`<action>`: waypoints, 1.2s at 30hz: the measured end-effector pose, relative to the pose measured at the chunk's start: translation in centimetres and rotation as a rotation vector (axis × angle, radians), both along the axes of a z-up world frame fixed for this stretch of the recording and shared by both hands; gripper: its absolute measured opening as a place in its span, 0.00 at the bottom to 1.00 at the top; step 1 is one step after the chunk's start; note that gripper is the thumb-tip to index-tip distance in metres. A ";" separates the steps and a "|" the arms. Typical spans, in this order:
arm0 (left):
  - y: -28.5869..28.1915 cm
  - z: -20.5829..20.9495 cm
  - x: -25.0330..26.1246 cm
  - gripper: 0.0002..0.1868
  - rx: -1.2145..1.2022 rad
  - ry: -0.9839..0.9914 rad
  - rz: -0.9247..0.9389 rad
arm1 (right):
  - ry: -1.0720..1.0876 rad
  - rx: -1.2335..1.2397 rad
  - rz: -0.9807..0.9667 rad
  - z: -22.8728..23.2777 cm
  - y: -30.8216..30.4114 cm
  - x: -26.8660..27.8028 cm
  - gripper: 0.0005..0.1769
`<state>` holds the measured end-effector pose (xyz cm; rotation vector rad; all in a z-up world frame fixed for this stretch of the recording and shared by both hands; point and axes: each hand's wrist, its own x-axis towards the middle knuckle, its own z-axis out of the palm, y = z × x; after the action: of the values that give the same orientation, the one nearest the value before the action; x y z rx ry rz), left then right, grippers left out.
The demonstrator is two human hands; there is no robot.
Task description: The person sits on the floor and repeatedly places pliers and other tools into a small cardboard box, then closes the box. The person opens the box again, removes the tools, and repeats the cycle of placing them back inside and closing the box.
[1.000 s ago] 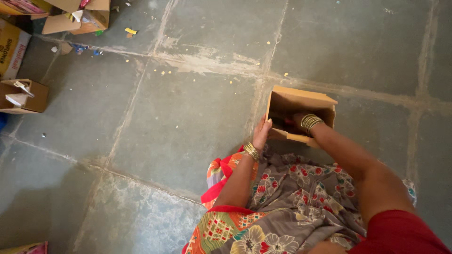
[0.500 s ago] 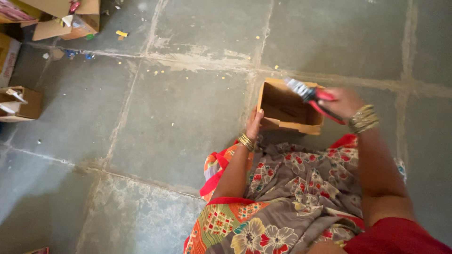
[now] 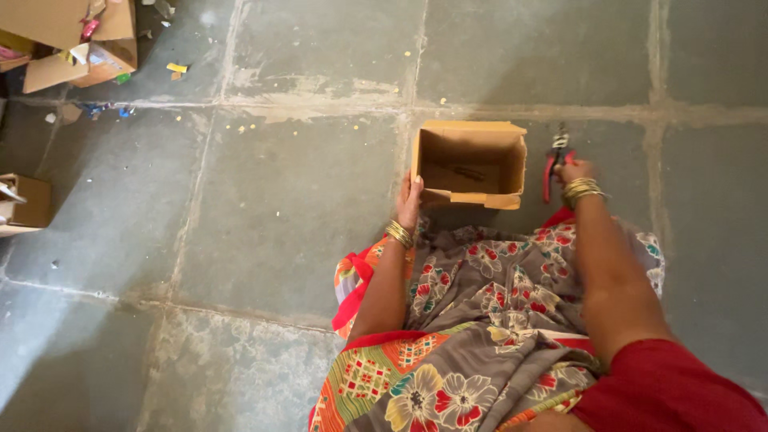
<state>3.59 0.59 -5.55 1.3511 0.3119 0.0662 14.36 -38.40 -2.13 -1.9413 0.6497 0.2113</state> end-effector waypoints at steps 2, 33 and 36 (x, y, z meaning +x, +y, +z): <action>0.2 -0.5 0.3 0.37 -0.027 -0.046 0.010 | 0.052 -0.054 0.064 -1.2 0.6 0.4 0.05; -0.3 1.3 0.3 0.38 0.042 -0.065 0.009 | -0.370 -0.557 1.497 3.1 18.6 3.7 0.19; 0.1 3.2 -0.6 0.42 -0.013 0.107 -0.044 | -0.177 -0.592 1.579 0.0 20.4 5.2 0.26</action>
<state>3.00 0.64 -2.33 1.3503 0.3715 -0.0447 19.57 -17.97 -2.15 -2.5747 -1.1982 0.8448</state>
